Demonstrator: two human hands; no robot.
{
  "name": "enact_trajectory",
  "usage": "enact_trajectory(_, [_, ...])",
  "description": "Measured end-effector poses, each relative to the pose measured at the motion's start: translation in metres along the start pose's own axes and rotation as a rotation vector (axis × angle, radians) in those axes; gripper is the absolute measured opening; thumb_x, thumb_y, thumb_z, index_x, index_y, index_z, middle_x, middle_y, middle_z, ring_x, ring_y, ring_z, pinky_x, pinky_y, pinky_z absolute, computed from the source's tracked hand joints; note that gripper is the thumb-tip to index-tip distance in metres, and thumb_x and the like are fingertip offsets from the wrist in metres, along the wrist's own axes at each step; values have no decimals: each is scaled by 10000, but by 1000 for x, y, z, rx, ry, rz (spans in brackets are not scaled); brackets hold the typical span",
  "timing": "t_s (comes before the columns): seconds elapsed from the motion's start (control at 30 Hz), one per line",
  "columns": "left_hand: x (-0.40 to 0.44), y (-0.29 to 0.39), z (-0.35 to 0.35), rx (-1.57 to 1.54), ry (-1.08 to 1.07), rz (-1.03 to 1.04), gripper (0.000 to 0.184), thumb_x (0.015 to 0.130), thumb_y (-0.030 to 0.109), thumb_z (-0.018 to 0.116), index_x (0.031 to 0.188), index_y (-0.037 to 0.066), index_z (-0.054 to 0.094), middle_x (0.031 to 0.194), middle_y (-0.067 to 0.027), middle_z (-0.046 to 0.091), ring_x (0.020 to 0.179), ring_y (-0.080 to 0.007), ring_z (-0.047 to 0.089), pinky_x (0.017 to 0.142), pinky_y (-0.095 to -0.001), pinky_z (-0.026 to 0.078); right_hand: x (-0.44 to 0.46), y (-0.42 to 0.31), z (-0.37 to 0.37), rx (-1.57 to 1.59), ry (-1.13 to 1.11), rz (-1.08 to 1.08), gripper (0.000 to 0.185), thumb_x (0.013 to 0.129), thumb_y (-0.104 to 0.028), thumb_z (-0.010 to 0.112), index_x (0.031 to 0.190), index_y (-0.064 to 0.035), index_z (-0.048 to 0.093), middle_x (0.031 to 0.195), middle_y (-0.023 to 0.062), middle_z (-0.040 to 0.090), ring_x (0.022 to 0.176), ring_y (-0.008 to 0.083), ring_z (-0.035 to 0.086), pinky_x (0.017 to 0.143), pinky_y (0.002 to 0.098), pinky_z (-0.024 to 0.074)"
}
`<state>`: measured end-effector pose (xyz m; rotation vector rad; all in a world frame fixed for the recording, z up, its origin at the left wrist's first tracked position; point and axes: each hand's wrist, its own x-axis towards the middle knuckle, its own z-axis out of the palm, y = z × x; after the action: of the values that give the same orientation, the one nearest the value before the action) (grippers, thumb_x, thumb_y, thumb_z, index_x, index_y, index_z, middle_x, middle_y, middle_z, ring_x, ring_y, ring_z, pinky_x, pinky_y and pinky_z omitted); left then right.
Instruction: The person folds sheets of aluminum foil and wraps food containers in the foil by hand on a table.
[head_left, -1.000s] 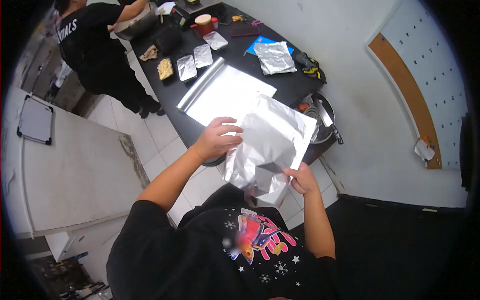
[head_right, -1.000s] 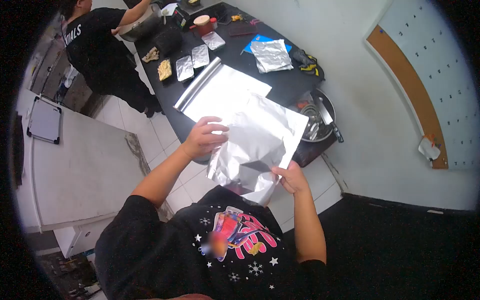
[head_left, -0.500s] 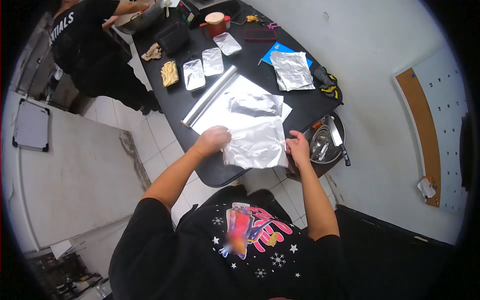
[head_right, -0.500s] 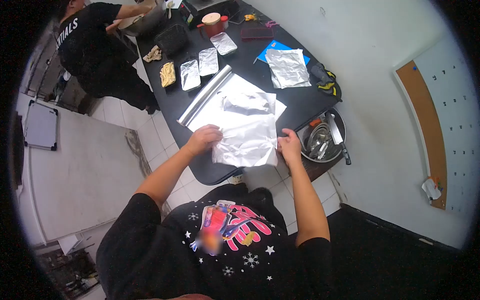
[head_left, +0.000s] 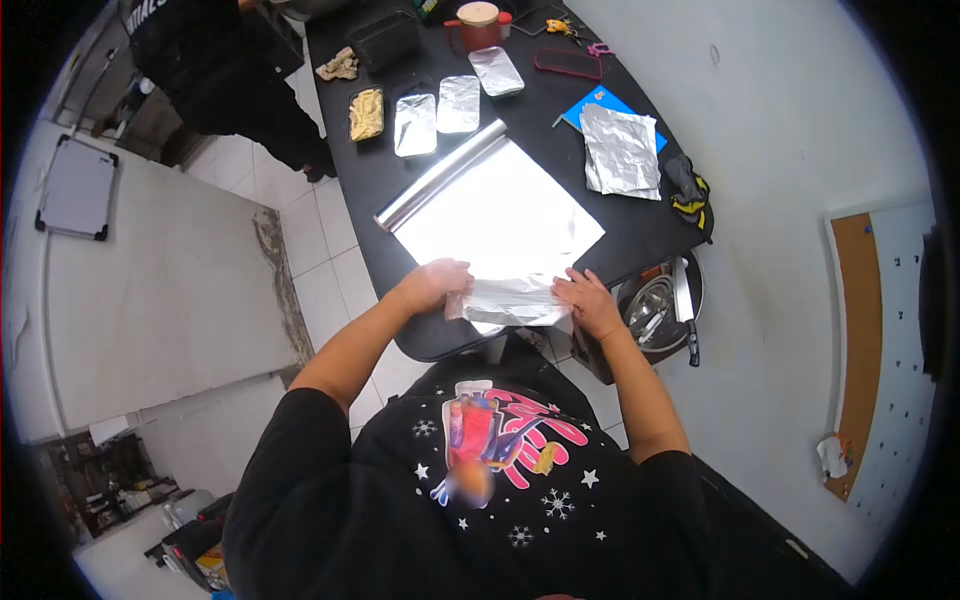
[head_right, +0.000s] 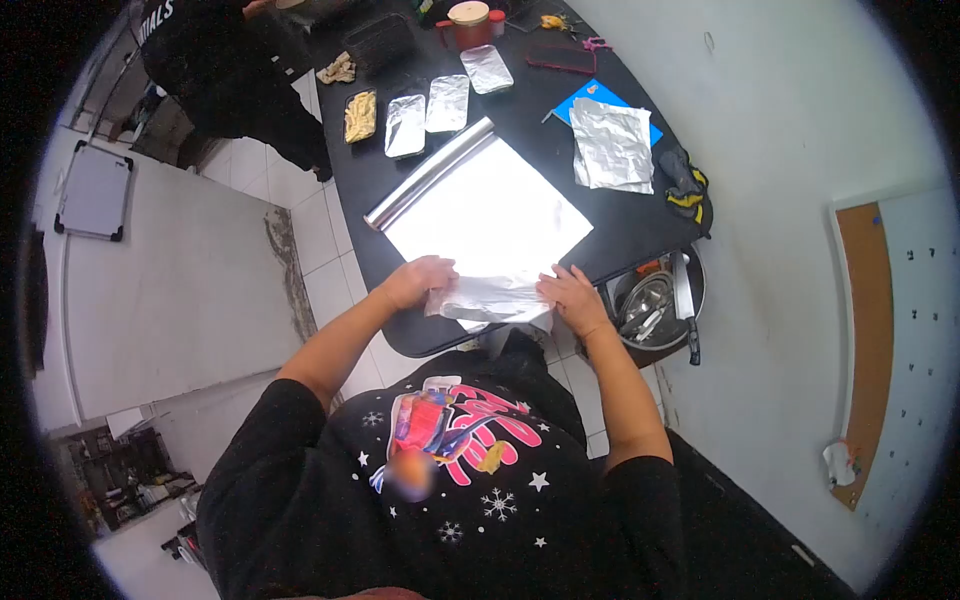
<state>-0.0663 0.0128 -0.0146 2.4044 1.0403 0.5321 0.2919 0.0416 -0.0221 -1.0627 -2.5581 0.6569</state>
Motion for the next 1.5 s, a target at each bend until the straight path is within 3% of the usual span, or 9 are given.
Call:
enact_trajectory(0.17, [1, 12, 11, -177, 184, -422, 142, 799, 109, 636, 936, 71, 639, 943, -88, 662, 919, -225, 624, 795, -326, 484, 7, 7, 1, 246, 33, 227, 217, 806, -131, 609, 1015, -126, 666, 1121, 54, 628, 1138, 261, 530, 1037, 473, 302])
enact_trajectory(0.2, [2, 9, 21, -314, 258, -555, 131, 820, 156, 630, 918, 69, 644, 910, -105, 665, 865, -224, 630, 755, -336, 482, 11, 5, 0, 215, 183, 199, 158, 809, -150, 626, 936, -72, 678, 941, 101, 666, 928, 230, 624, 916, 406, 422])
enact_trajectory(0.33, [20, 11, 25, -460, 383, -917, 209, 826, 231, 644, 879, 30, 641, 802, -141, 666, 729, -225, 642, 656, -364, 481, 32, -3, -7, 467, 286, 555, 210, 797, -211, 664, 856, -9, 667, 648, 113, 626, 588, 117, 581, 562, 275, 445])
enact_trajectory(0.43, [34, 13, 22, -403, 433, -970, 250, 811, 258, 645, 840, 10, 639, 760, -165, 656, 695, -259, 640, 639, -377, 475, 45, 1, -5, 499, 254, 696, 240, 785, -263, 653, 838, -29, 671, 735, 156, 647, 662, 271, 633, 631, 342, 472])
enact_trajectory(0.63, [49, 0, 26, -115, 427, -1028, 299, 815, 301, 592, 775, 10, 645, 720, -174, 639, 687, -307, 631, 658, -395, 477, 61, 1, -6, 285, 147, 789, 299, 807, -336, 591, 812, -46, 667, 771, 175, 647, 750, 366, 624, 676, 425, 477])
enact_trajectory(0.93, [70, 19, 14, -117, 322, -1290, 313, 844, 322, 519, 824, 31, 635, 804, -192, 646, 808, -361, 618, 760, -429, 468, 67, -3, -10, 166, 82, 876, 263, 787, -307, 611, 839, -56, 668, 792, 162, 652, 762, 353, 623, 673, 431, 473])
enact_trajectory(1.03, [69, 17, 20, -71, 366, -1276, 311, 850, 321, 503, 827, 40, 632, 824, -202, 643, 832, -375, 612, 796, -448, 450, 71, -12, -21, 118, 86, 906, 268, 801, -283, 608, 987, -93, 635, 963, 135, 640, 945, 333, 597, 788, 429, 460])
enact_trajectory(1.23, [69, 20, 17, -69, 347, -1256, 305, 852, 314, 495, 827, 40, 625, 795, -199, 641, 815, -386, 609, 799, -452, 441, 104, -33, 21, 35, 173, 59, 391, 852, -259, 556, 1220, -133, 513, 1284, 129, 476, 1212, 356, 412, 985, 458, 343])
enact_trajectory(1.5, [58, 19, 17, 35, 328, -1173, 318, 870, 357, 521, 785, 65, 616, 725, -181, 627, 755, -369, 613, 765, -464, 423, 119, -24, 41, -261, -159, 84, 540, 892, -434, 458, 1402, -308, 332, 1504, 56, 210, 1383, 361, 131, 1048, 629, 129])
